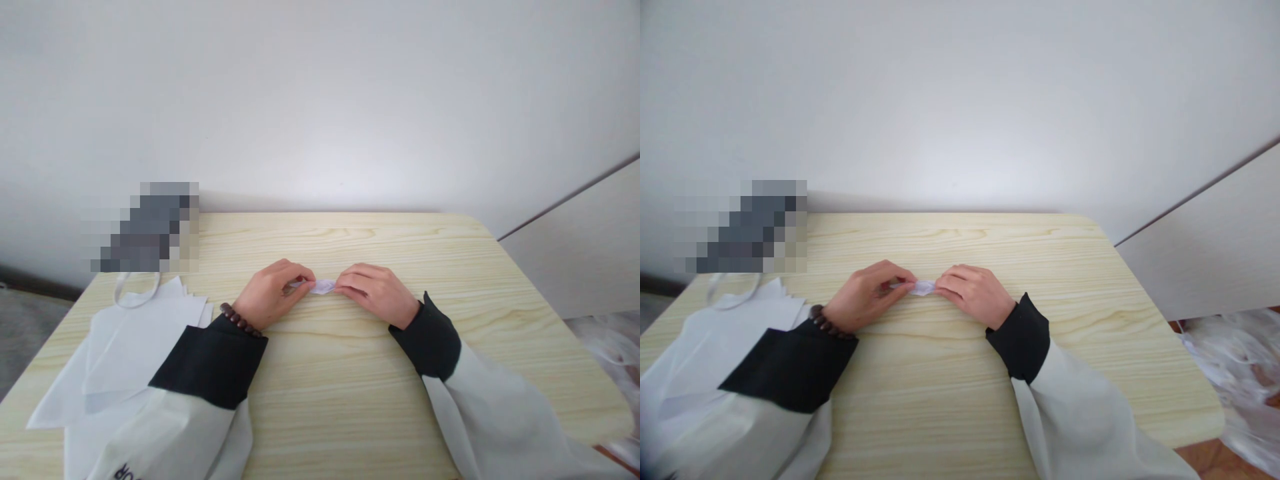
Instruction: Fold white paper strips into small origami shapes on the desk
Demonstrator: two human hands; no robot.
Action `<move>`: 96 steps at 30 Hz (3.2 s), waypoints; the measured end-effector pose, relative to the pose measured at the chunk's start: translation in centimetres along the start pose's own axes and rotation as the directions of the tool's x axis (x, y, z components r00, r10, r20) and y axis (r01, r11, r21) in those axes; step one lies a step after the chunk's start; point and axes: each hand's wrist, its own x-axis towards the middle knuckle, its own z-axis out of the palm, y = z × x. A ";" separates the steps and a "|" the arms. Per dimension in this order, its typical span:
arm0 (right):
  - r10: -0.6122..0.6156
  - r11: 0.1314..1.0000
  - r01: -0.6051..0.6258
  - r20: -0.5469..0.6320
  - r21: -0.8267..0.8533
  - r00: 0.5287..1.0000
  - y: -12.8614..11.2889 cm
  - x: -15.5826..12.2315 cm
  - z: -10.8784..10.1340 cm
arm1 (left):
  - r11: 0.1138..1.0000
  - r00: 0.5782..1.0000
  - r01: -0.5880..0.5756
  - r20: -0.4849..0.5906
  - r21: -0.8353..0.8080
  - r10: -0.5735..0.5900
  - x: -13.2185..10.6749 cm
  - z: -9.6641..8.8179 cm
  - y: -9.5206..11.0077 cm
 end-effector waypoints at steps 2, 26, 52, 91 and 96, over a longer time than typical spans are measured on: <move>0.042 0.999 -0.042 0.000 0.015 0.999 -0.3 0.1 0.0 | 1.000 1.000 -0.017 -0.006 0.002 0.017 0.0 0.1 0.0; 0.273 0.962 -0.272 -0.046 0.013 0.961 -2.6 1.0 1.0 | 0.994 0.999 -0.033 -0.007 0.102 0.034 0.2 0.7 0.6; 0.331 0.942 -0.316 -0.153 0.115 0.931 -2.9 0.8 1.4 | 0.998 0.999 -0.029 -0.026 0.063 0.030 0.4 1.3 0.6; 0.381 0.921 -0.355 -0.178 0.159 0.908 -3.2 0.9 1.6 | 0.999 0.998 0.030 -0.064 0.021 -0.028 0.5 1.3 0.9; 0.392 0.916 -0.367 -0.177 0.159 0.903 -3.2 0.9 1.6 | 0.999 0.998 0.002 -0.059 0.040 0.001 0.5 1.3 1.0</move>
